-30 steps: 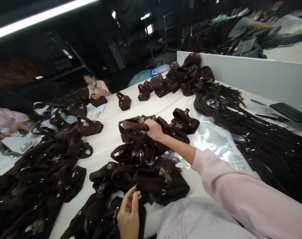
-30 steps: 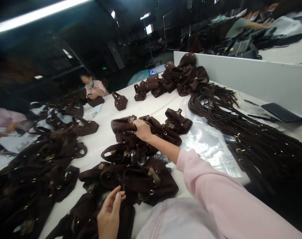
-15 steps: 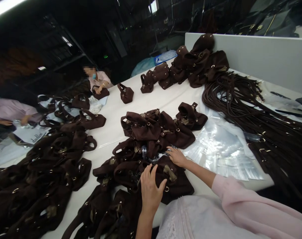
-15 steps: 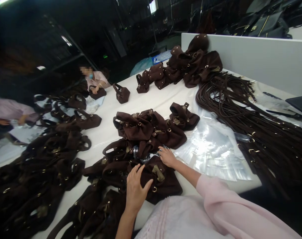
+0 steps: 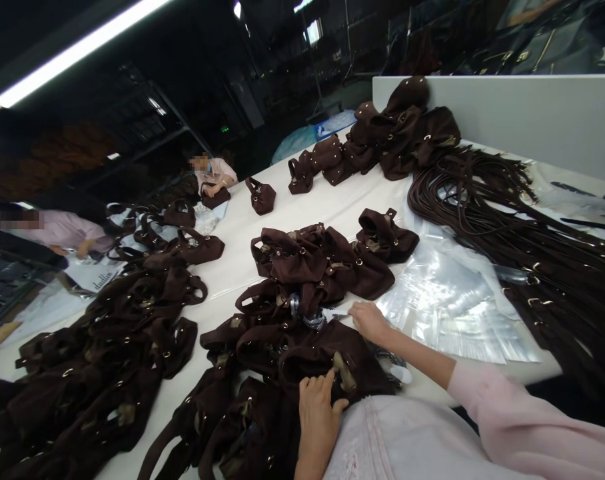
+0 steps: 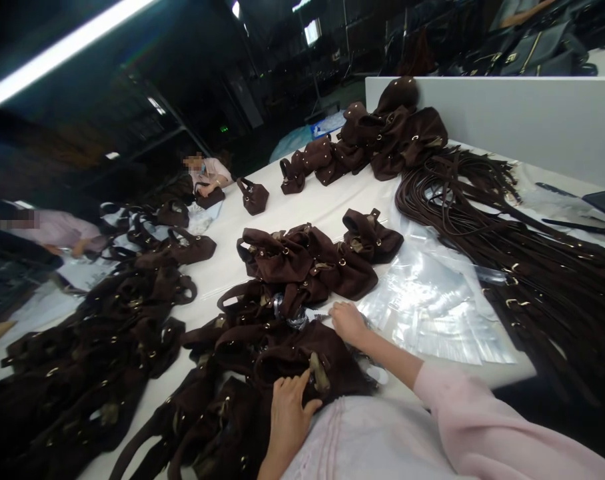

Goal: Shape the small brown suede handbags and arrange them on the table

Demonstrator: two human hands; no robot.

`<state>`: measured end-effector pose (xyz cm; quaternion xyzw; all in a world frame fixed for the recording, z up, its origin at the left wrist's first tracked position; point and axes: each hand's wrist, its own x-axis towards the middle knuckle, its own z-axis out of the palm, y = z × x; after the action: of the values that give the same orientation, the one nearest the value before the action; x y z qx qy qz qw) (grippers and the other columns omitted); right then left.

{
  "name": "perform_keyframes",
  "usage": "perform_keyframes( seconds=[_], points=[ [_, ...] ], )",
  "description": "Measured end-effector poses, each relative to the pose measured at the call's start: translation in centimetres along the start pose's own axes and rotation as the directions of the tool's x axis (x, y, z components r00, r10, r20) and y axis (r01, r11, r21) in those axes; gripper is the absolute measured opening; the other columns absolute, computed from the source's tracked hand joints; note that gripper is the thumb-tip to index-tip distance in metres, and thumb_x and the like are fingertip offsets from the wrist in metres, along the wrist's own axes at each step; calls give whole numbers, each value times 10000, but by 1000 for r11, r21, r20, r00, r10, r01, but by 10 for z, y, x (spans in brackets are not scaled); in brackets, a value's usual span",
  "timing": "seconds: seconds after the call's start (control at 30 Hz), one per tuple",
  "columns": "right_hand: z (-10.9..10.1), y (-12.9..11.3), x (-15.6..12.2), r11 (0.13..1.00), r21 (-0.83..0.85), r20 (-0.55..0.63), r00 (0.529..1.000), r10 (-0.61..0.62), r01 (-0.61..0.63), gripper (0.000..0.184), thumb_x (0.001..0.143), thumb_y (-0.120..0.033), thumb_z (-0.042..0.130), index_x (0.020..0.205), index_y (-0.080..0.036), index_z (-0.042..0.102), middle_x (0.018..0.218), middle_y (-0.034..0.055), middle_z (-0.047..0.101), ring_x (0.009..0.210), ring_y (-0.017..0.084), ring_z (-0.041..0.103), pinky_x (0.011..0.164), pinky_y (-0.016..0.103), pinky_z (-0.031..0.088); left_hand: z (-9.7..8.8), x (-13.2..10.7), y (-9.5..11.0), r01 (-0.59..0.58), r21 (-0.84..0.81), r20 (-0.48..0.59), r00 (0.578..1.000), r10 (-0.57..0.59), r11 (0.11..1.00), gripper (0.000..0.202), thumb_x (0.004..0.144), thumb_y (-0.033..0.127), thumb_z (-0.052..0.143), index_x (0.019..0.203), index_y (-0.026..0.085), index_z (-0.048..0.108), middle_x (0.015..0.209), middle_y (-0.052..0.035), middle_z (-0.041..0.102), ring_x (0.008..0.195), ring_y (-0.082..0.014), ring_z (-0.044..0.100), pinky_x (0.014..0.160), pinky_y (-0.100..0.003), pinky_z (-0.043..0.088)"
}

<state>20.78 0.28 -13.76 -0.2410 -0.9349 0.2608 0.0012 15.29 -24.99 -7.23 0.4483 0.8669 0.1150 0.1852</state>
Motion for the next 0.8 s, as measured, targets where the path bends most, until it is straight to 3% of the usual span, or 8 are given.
perform_keyframes(
  seconds=[0.07, 0.13, 0.23, 0.33, 0.47, 0.63, 0.7, 0.8],
  points=[
    [-5, -23, 28, 993, 35, 16, 994, -112, 111, 292, 957, -189, 455, 1119, -226, 695, 1143, 81, 676, 1113, 239, 574, 947, 337, 402, -2, -1, 6, -21, 43, 25, 999, 20, 999, 455, 795, 225, 704, 1245, 236, 639, 1031, -64, 694, 1016, -271, 576, 1023, -462, 355],
    [-2, -45, 54, 978, 60, 86, 975, -206, 201, 248, 986, -297, 483, 1097, -244, 698, 1092, 20, 700, 1042, 194, 615, 903, 293, 439, -3, -2, 11, -26, 90, 57, 998, 21, 996, 410, 802, 204, 681, 1210, 233, 660, 1009, -68, 690, 1008, -274, 581, 1015, -461, 359],
    [10, -70, 75, 972, 30, 184, 954, -235, 234, 281, 987, -365, 521, 1039, -149, 692, 1041, 38, 703, 969, 210, 646, 876, 359, 495, -3, -5, 11, -9, 118, 54, 999, 3, 993, 385, 797, 169, 659, 1175, 240, 676, 1004, -61, 686, 1002, -263, 584, 1032, -453, 356],
    [22, -77, 74, 973, -42, 235, 949, -209, 225, 235, 955, -333, 593, 1059, -136, 666, 1161, 81, 667, 1103, 252, 605, 970, 481, 476, 1, -9, 6, 15, 111, 20, 1000, -17, 994, 391, 783, 147, 651, 1159, 251, 679, 1004, -54, 683, 994, -254, 583, 1038, -450, 361],
    [16, -53, 66, 979, -113, 289, 948, -132, 171, 235, 958, -360, 584, 1023, -153, 675, 1175, 93, 663, 1158, 263, 578, 1028, 528, 428, 6, -13, 1, 17, 89, -16, 1000, -15, 996, 413, 780, 131, 633, 1174, 249, 668, 1001, -56, 676, 985, -247, 577, 1056, -463, 357],
    [-16, 14, 51, 985, -171, 298, 952, 66, -15, 364, 978, -462, 509, 998, -140, 679, 1031, 100, 706, 1003, 239, 651, 935, 470, 485, 5, -16, 4, -16, 65, -44, 999, 19, 998, 398, 755, 91, 614, 1123, 223, 685, 951, -72, 660, 949, -258, 573, 1028, -500, 387],
    [-28, 35, 38, 984, -165, 272, 956, 111, -67, 358, 965, -458, 520, 966, -143, 689, 966, 97, 716, 933, 233, 670, 868, 430, 508, -1, -15, 3, -39, -36, -79, 996, 36, 999, 375, 769, 81, 587, 1092, 238, 696, 956, -68, 657, 965, -256, 577, 1006, -489, 419],
    [-36, 47, 12, 986, -131, 190, 974, 127, -103, 290, 924, -373, 552, 842, -148, 717, 878, 130, 722, 901, 282, 688, 813, 405, 503, -18, 2, -4, -69, -273, -208, 978, 11, 960, 328, 838, 79, 501, 1034, 254, 698, 1014, -47, 653, 998, -198, 603, 945, -368, 491]
  ],
)
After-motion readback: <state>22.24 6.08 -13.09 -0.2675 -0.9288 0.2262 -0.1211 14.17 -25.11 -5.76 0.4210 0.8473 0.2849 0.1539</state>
